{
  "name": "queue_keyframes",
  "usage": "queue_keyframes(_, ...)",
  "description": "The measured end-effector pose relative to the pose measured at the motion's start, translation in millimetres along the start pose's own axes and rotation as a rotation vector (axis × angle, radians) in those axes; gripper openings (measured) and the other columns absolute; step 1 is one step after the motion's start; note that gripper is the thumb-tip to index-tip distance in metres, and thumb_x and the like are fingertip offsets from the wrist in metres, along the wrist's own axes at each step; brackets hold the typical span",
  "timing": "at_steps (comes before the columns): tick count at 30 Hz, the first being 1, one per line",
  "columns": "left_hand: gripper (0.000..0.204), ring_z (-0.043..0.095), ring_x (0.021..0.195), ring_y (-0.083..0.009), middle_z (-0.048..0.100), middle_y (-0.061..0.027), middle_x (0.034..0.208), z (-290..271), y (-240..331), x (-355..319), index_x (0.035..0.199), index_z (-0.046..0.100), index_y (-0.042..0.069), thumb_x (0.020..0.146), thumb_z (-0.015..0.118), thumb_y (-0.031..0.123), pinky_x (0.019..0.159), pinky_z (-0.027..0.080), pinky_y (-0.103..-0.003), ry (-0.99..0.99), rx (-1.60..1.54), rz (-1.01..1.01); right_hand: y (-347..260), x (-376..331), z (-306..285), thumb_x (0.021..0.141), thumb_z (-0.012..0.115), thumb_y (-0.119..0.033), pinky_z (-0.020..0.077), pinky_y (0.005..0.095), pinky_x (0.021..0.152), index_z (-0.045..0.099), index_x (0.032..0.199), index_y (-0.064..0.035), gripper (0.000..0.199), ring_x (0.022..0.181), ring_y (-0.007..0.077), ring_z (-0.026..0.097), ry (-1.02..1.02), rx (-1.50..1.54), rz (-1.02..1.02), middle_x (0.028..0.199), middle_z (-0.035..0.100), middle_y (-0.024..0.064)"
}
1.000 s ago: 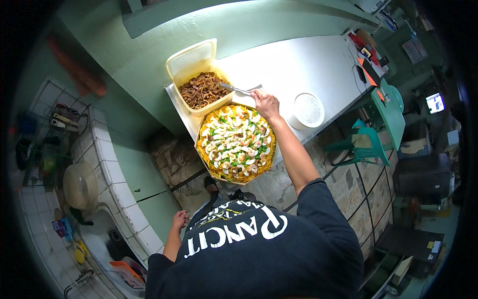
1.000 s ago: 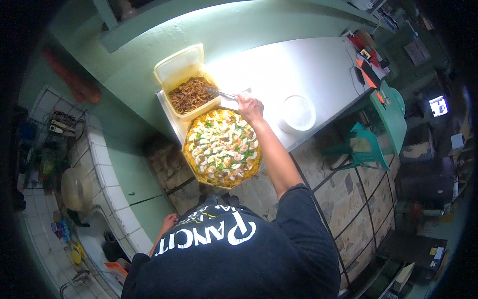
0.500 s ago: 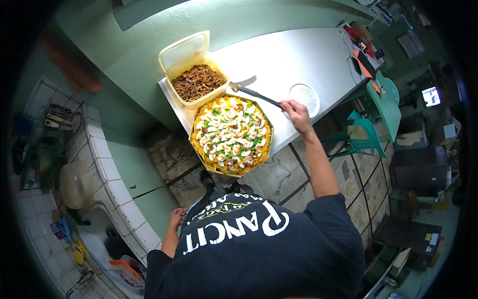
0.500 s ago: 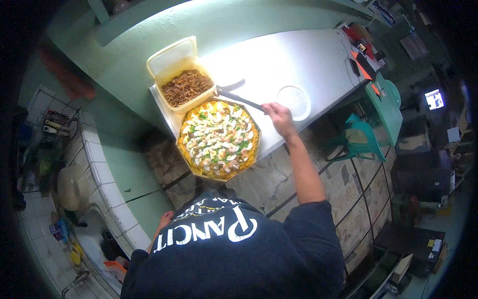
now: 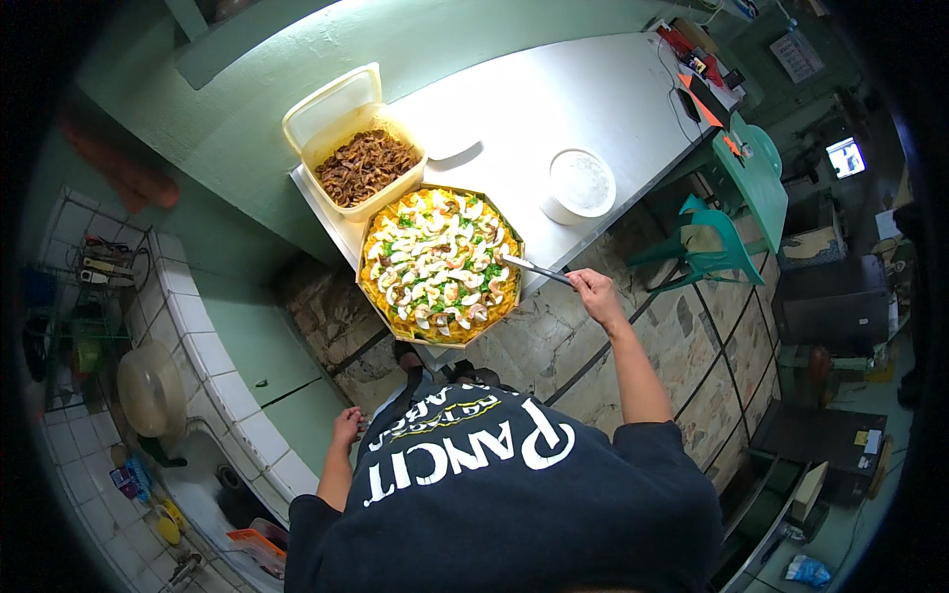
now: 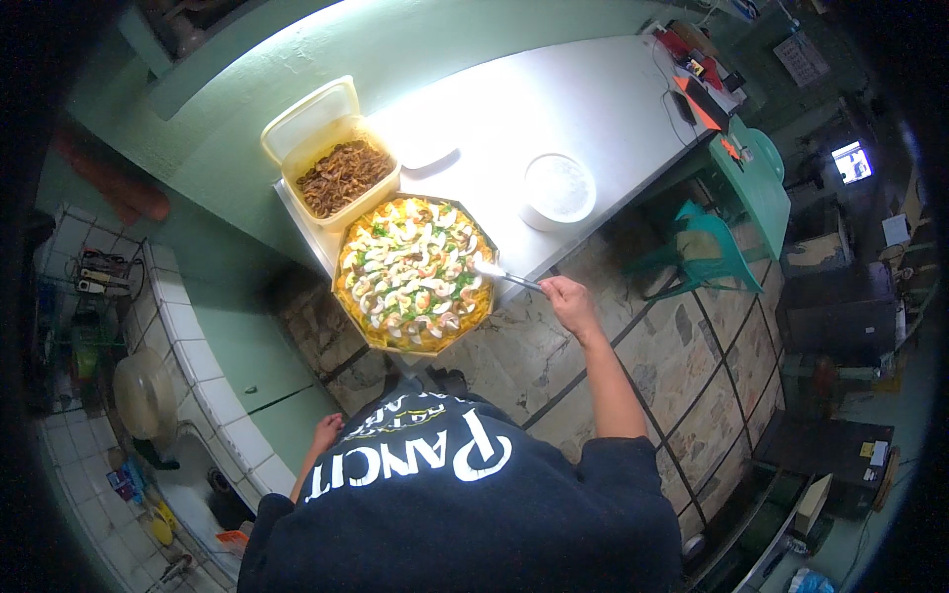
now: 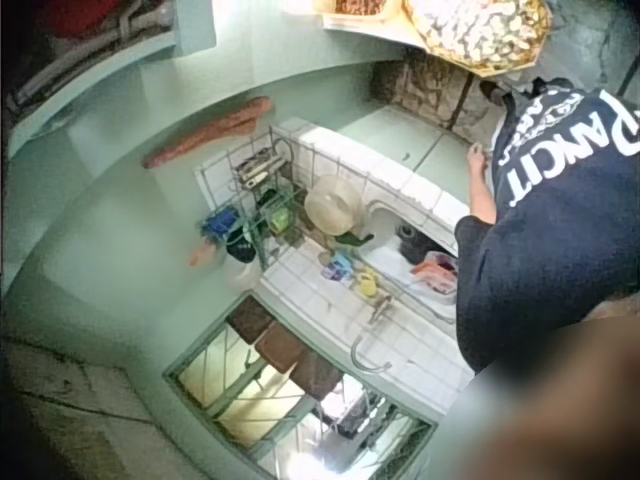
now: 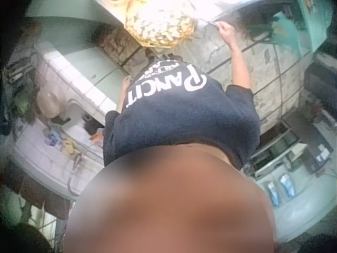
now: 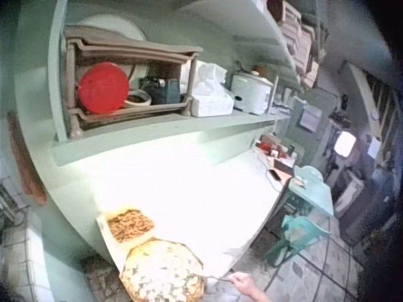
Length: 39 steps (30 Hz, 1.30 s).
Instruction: The person places a tray of food on a counter and uses tongs to add toppings from two separate containers. They first add a pinkish ingredient, then a brown ingredient, distributing them over the existing food items.
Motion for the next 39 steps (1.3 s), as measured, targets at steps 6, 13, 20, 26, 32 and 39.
queue_keyframes(6, 0.029, 0.060, 0.069, -0.0145, 0.065, 0.0003, 0.094, -3, 7, -7, 0.122, 0.060, 0.017, 0.095, 0.055, 0.027, 0.057, 0.046, -0.034, 0.003, 0.036, 0.016, -36, 5, -17, 0.094, 0.057, -0.024, 0.0471, 0.0315, 0.065, 0.070, 0.095, -0.0009, 0.027, 0.072, 0.0185, 0.063, 0.062, -0.082, -0.080, 0.078, 0.067, 0.0080)
queue_keyframes(13, 0.027, 0.060, 0.066, -0.0143, 0.064, 0.0011, 0.085, -10, 6, -13, 0.120, 0.061, 0.017, 0.095, 0.056, 0.026, 0.053, 0.045, -0.031, 0.028, 0.093, 0.009, -137, 71, -1, 0.094, 0.057, -0.022, 0.0488, 0.0324, 0.075, 0.069, 0.105, -0.0016, 0.026, 0.084, 0.0212, 0.064, 0.034, 0.088, -0.236, 0.091, 0.068, 0.0121)
queue_keyframes(20, 0.027, 0.059, 0.063, -0.0114, 0.064, 0.0023, 0.087, -15, -3, 5, 0.121, 0.059, 0.017, 0.096, 0.054, 0.027, 0.053, 0.045, -0.030, 0.018, -0.089, -0.006, -245, 183, 176, 0.092, 0.057, -0.023, 0.0504, 0.0375, 0.078, 0.067, 0.107, -0.0201, 0.019, 0.091, 0.0290, 0.064, -0.240, -0.461, -0.382, 0.097, 0.067, 0.0083)
queue_keyframes(26, 0.028, 0.058, 0.065, -0.0117, 0.063, 0.0025, 0.090, -30, -17, -11, 0.122, 0.058, 0.019, 0.097, 0.052, 0.027, 0.056, 0.047, -0.032, 0.047, -0.112, -0.041, -254, 253, 254, 0.090, 0.053, -0.021, 0.0488, 0.0407, 0.084, 0.070, 0.102, -0.0179, 0.021, 0.091, 0.0282, 0.064, -0.498, -0.517, -0.296, 0.095, 0.069, 0.0063)
queue_keyframes(32, 0.029, 0.059, 0.070, -0.0135, 0.063, 0.0008, 0.095, -37, -51, -20, 0.122, 0.059, 0.019, 0.096, 0.052, 0.029, 0.059, 0.048, -0.036, 0.031, -0.097, -0.166, -255, 278, 202, 0.091, 0.049, -0.025, 0.0441, 0.0428, 0.089, 0.065, 0.096, -0.0143, 0.020, 0.092, 0.0234, 0.062, -0.289, -0.189, -0.259, 0.096, 0.067, 0.0057)
queue_keyframes(39, 0.032, 0.061, 0.072, -0.0136, 0.064, 0.0005, 0.096, -42, -39, 20, 0.123, 0.057, 0.019, 0.096, 0.052, 0.034, 0.060, 0.047, -0.035, -0.004, 0.063, -0.017, -273, 247, 186, 0.089, 0.048, -0.025, 0.0422, 0.0476, 0.092, 0.065, 0.090, -0.0081, 0.024, 0.094, 0.0281, 0.062, 0.110, -0.538, -0.495, 0.095, 0.068, 0.0088)
Point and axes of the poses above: each hand's wrist, its own x-axis towards the middle knuckle, its own z-axis out of the palm, y = z × x, the point moved 10 cm from there along x, towards the middle knuckle
